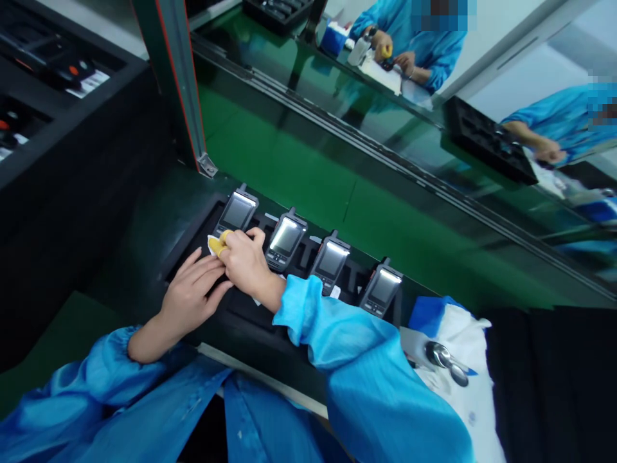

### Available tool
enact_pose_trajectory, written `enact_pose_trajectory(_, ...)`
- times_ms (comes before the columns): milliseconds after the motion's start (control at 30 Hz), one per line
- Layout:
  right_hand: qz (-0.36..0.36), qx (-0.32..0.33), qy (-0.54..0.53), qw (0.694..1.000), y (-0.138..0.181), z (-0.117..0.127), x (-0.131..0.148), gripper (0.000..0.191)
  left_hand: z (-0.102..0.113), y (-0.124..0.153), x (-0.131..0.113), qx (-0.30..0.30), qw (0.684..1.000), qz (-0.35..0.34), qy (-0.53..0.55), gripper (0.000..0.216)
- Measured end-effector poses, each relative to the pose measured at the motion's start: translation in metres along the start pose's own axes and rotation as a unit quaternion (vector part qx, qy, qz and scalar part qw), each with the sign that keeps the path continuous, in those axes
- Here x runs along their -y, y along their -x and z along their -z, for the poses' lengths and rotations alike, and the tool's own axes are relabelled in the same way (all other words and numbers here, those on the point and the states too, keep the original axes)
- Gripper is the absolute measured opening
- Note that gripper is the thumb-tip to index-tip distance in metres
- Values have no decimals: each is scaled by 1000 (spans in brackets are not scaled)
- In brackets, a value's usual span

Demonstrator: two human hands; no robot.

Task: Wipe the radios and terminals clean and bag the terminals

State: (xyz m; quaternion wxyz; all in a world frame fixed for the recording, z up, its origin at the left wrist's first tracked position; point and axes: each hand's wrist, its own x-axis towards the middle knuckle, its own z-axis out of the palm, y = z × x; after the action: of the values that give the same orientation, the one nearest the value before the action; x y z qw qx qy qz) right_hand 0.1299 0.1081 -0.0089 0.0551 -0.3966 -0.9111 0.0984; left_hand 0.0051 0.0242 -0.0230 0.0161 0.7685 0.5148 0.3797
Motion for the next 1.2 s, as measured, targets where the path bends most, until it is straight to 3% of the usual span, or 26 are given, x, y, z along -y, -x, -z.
enact_pose_trajectory(133,11,-50,-29,998,37,18,-1,38,14,7,-5,-99,994,-30,44,9)
enact_pose_trajectory(233,-25,-132,-26,991,89,44,-16,46,20,20,-11,-126,990,-46,46,8)
enact_pose_trajectory(333,-149,-199,3,969,155,68,-38,37,22,37,-19,-106,987,-78,89,7)
enact_pose_trajectory(433,-317,-242,26,917,227,77,-54,28,20,55,-27,-54,982,-118,137,12)
enact_pose_trajectory(567,-466,-305,104,824,308,59,-56,29,11,69,-37,-5,976,-152,158,21)
enact_pose_trajectory(633,-507,-299,124,799,335,40,-54,30,4,72,-40,8,976,-162,148,25)
enact_pose_trajectory(833,-499,-212,61,838,363,-22,-43,26,-12,74,-45,20,980,-172,96,37)
enact_pose_trajectory(900,-502,-210,41,838,364,-30,-44,25,-14,74,-46,17,979,-180,96,40)
enact_pose_trajectory(967,-518,-221,31,826,368,-23,-53,27,-16,74,-46,15,977,-188,96,42)
enact_pose_trajectory(1067,-586,-261,43,766,389,13,-82,33,-20,75,-43,17,979,-188,76,41)
enact_pose_trajectory(1200,-708,-286,40,645,428,62,-126,41,-21,77,-44,20,981,-186,48,40)
